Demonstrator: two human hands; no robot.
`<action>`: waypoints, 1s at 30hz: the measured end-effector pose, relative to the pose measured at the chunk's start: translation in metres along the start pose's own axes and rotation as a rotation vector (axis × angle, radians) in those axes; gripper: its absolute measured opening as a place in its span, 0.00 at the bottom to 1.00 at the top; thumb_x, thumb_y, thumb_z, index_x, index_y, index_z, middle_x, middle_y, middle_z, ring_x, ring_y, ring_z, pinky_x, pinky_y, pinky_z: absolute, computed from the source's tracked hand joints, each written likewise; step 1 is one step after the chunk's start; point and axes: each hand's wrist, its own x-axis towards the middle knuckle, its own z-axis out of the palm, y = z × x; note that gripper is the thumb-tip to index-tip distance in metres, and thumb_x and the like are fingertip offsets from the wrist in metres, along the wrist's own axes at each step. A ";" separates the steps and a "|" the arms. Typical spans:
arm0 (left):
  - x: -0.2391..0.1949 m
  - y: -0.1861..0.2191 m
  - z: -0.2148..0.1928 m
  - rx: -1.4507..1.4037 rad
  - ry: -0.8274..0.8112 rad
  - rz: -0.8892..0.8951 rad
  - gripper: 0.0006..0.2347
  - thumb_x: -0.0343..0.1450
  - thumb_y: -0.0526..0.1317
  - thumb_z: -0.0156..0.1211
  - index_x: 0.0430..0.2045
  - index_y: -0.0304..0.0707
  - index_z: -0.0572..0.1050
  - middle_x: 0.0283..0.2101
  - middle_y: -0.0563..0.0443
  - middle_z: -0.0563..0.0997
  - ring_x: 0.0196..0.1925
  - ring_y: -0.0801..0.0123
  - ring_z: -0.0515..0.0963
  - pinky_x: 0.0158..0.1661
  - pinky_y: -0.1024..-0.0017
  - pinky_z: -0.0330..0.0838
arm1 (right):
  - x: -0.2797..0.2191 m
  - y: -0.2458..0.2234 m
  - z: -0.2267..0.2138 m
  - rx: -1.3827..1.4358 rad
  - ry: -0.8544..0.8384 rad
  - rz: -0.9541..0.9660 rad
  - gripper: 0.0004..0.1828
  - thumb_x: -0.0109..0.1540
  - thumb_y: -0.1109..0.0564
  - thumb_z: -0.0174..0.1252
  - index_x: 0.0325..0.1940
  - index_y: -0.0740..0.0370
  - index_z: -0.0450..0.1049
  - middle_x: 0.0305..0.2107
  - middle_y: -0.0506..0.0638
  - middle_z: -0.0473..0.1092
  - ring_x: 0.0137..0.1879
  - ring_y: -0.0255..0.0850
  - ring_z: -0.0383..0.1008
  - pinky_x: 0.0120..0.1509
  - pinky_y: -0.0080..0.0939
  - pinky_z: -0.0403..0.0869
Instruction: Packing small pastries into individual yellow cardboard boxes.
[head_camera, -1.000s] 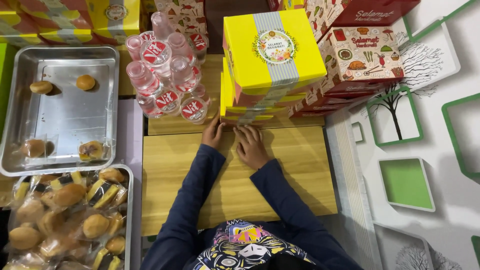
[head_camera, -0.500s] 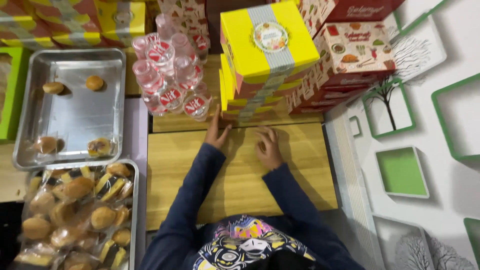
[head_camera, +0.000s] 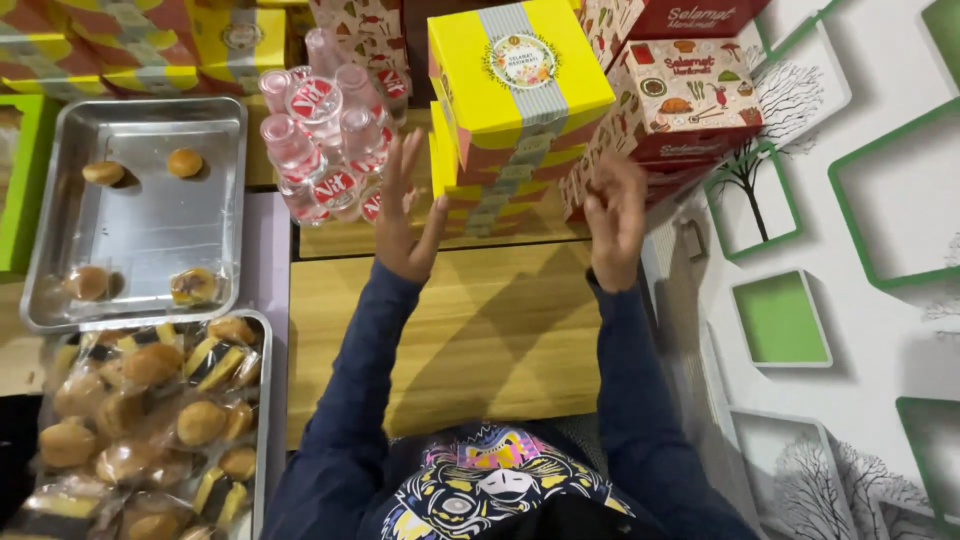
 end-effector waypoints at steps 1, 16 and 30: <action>0.007 0.000 0.006 0.003 -0.001 0.013 0.31 0.77 0.30 0.55 0.74 0.33 0.46 0.74 0.35 0.59 0.77 0.43 0.56 0.74 0.51 0.52 | 0.001 0.011 0.004 0.004 0.005 -0.012 0.22 0.72 0.57 0.52 0.69 0.63 0.61 0.51 0.51 0.57 0.53 0.38 0.59 0.65 0.47 0.66; 0.017 0.023 0.022 -0.062 -0.025 0.117 0.26 0.77 0.34 0.56 0.72 0.29 0.56 0.76 0.36 0.55 0.78 0.51 0.55 0.75 0.55 0.50 | -0.009 0.030 0.014 -0.073 0.074 -0.142 0.25 0.75 0.62 0.49 0.77 0.64 0.54 0.72 0.57 0.52 0.79 0.56 0.46 0.82 0.64 0.52; -0.179 0.056 0.001 -0.337 0.045 -0.239 0.23 0.64 0.29 0.72 0.50 0.28 0.67 0.67 0.25 0.63 0.71 0.33 0.63 0.66 0.40 0.59 | -0.240 0.044 0.004 -0.028 0.232 -0.037 0.25 0.57 0.65 0.69 0.46 0.61 0.57 0.58 0.62 0.58 0.62 0.56 0.70 0.63 0.59 0.71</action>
